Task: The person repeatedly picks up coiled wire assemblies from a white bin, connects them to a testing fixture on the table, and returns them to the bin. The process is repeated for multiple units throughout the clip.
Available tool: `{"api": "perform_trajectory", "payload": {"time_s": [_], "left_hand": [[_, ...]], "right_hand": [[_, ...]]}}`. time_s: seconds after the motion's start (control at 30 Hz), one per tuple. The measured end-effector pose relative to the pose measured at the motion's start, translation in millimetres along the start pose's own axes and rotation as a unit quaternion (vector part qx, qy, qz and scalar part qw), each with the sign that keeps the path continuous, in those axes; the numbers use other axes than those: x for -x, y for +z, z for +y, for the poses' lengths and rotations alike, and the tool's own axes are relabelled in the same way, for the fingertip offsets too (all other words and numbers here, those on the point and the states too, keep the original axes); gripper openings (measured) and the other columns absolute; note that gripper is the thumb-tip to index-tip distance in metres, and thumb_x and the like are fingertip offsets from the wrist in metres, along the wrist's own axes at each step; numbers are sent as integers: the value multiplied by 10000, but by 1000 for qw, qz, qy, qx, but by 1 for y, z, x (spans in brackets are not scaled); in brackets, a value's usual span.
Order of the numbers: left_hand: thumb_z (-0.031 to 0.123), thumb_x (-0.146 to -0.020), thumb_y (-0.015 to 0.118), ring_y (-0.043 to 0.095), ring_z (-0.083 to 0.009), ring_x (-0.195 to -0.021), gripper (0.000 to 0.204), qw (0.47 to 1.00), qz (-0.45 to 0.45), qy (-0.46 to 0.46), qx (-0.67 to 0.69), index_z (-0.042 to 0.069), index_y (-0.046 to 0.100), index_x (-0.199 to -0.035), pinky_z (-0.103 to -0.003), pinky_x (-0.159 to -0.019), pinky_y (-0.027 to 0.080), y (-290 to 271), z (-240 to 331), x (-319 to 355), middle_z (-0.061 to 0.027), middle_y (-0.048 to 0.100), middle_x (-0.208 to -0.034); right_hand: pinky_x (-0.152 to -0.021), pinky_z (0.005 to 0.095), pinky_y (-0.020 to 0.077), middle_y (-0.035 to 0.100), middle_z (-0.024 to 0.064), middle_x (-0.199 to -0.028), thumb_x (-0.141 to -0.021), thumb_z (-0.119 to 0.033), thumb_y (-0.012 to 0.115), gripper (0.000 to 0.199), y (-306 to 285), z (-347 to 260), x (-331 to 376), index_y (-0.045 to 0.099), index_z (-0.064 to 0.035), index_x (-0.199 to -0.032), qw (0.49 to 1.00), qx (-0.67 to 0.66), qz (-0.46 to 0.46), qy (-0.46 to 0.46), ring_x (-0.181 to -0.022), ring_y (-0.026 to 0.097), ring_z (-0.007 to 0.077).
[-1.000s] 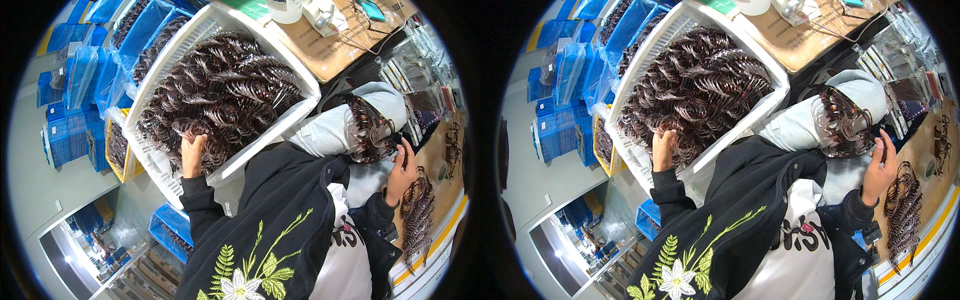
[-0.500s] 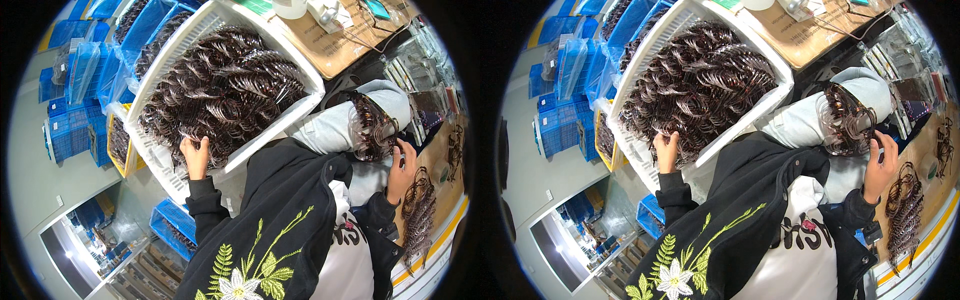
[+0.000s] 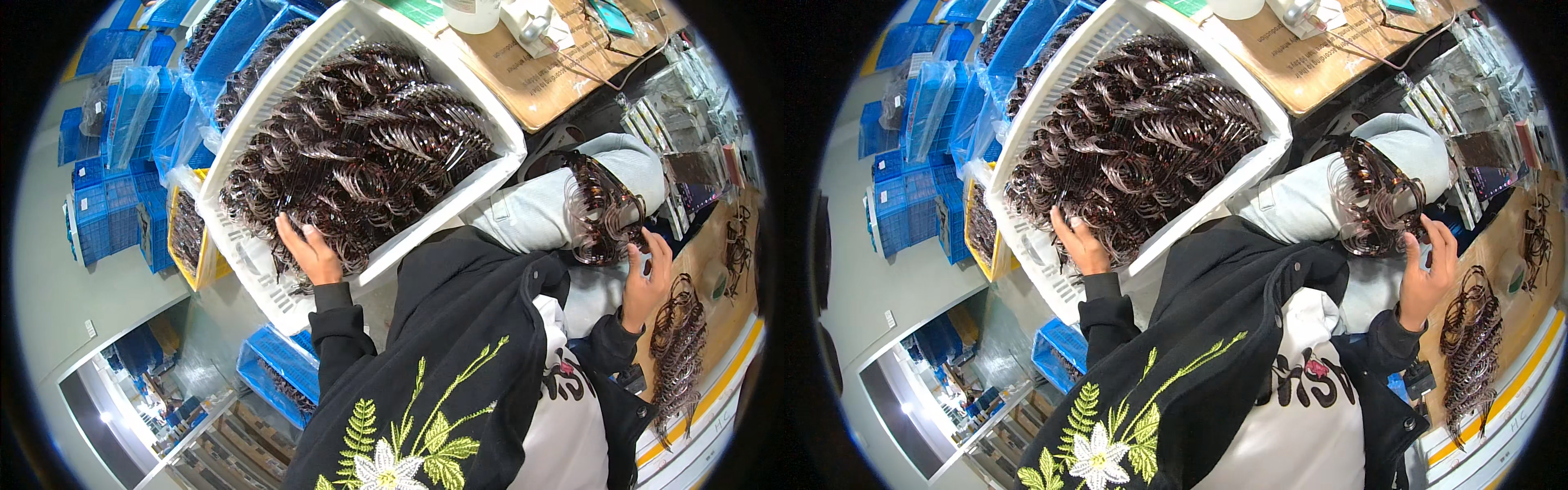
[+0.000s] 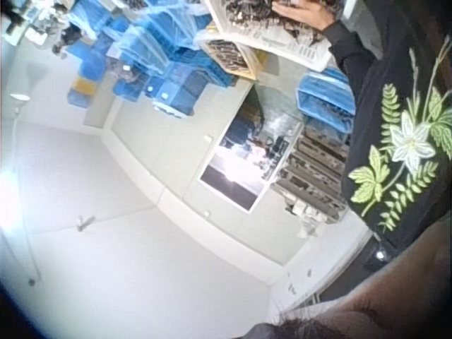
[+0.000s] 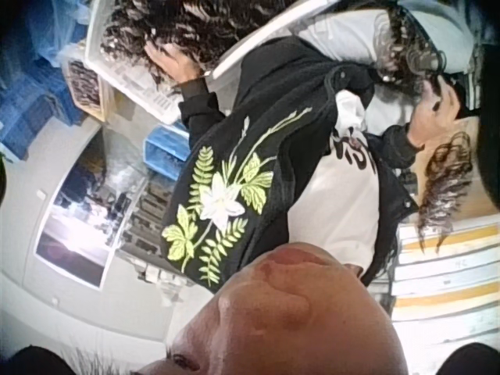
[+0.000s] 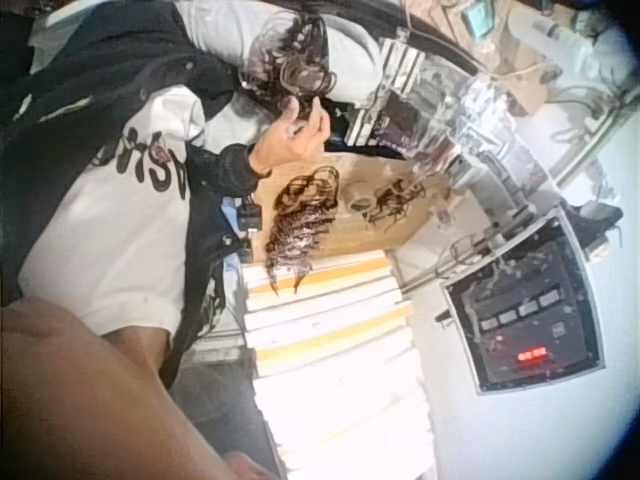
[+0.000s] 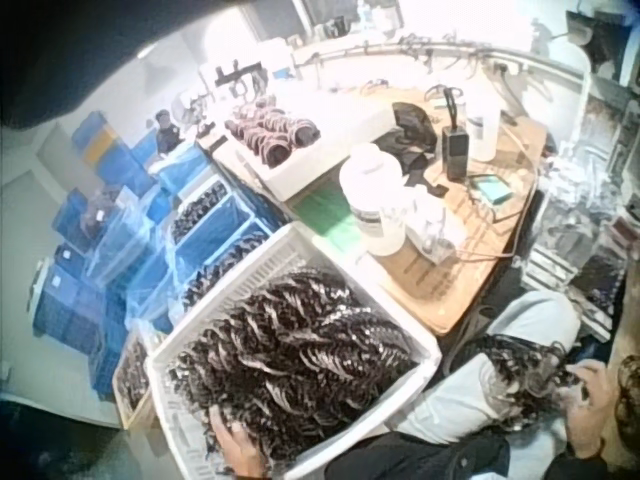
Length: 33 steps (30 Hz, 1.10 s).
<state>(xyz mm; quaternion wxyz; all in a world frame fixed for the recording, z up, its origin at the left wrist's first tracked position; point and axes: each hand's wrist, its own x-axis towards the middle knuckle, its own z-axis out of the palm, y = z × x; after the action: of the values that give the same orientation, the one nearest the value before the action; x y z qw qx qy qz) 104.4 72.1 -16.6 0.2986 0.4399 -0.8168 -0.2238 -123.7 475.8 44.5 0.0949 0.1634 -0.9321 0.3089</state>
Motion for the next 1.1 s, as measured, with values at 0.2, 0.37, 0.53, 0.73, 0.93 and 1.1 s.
{"api": "perform_trajectory", "payload": {"time_s": [0.2, 0.37, 0.53, 0.73, 0.93, 1.1], "left_hand": [[139, -878, 445, 451, -301, -1148, 417, 982, 77, 135, 105, -75, 414, -1234, -380, -1026, 296, 5, 76, -23, -197, 478, -1213], [106, -751, 607, 547, -343, -973, 382, 872, -129, 377, 284, -36, 532, -1098, -399, -866, 427, 82, 183, 3, -186, 570, -1047], [325, -734, 676, 369, -407, -1221, 658, 756, -310, 499, 289, 13, 432, -1259, -489, -1016, 303, 150, 258, 35, -220, 380, -1317], [477, -791, 595, 445, -388, -1183, 728, 729, -368, 488, 308, -25, 421, -1288, -457, -1007, 324, 182, 288, 39, -217, 484, -1272], [483, -793, 598, 503, -356, -1114, 735, 723, -497, 353, 326, -52, 429, -1267, -400, -949, 381, 180, 297, 37, -207, 528, -1198], [333, -829, 607, 404, -323, -1222, 713, 713, -527, 338, 317, -65, 305, -1337, -389, -1035, 288, 168, 315, 30, -221, 416, -1313]], "right_hand": [[-715, 281, 444, 586, 87, -1038, -835, -107, 647, 249, 3, 8, 11, 602, -37, -1070, 997, -47, 32, 46, -880, 558, 185], [-664, 253, 433, 601, 75, -963, -831, -81, 636, 177, 19, 13, 19, 597, -29, -996, 988, -49, 80, 122, -795, 559, 181], [-701, 330, 482, 613, 121, -871, -815, -33, 611, 93, 19, 12, 11, 629, -20, -906, 983, -13, 157, 90, -788, 602, 272], [-584, 300, 466, 600, 104, -818, -793, -23, 629, 88, -23, 8, -6, 656, -21, -877, 983, -44, 167, 62, -673, 590, 244], [-585, 313, 481, 611, 88, -803, -784, -46, 644, 65, -30, 11, -23, 646, -33, -848, 983, -59, 164, 61, -685, 615, 252], [-551, 332, 472, 620, 51, -774, -796, -96, 637, 60, -34, 15, -28, 630, -59, -843, 979, -79, 174, 67, -642, 609, 255]]}}
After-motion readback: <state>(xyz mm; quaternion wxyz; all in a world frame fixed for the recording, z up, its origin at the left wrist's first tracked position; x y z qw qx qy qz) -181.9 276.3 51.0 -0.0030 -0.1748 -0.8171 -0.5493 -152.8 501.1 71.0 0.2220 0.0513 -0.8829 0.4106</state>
